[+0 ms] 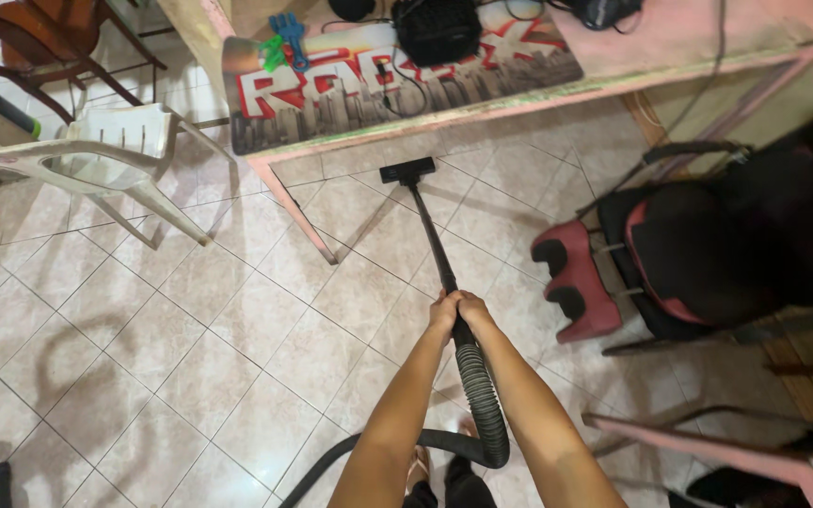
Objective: The person vacuums the tiled floor using a vacuum cleaner, moving the vacuum head across the floor and around objects like chairs and a treadmill.
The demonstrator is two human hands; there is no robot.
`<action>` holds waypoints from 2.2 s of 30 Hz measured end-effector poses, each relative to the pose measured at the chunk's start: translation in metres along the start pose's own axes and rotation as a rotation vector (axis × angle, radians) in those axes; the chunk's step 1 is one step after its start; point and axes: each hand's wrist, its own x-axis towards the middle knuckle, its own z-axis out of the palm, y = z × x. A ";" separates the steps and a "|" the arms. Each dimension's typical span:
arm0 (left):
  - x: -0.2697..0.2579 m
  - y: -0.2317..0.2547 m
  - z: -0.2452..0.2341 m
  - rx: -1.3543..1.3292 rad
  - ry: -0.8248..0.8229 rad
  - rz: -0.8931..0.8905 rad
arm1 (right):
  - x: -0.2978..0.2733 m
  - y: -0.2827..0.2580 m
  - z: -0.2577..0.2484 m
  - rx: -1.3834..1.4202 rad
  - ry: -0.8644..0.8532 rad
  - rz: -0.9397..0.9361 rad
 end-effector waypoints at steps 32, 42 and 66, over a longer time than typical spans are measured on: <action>0.024 -0.030 0.128 -0.101 -0.287 -0.075 | 0.040 -0.027 -0.171 0.092 -0.342 0.262; 0.156 0.055 0.179 0.005 -0.102 -0.186 | 0.187 -0.097 -0.145 0.044 -0.259 0.142; 0.256 0.067 0.276 0.186 0.045 0.002 | 0.285 -0.150 -0.196 0.011 -0.170 0.151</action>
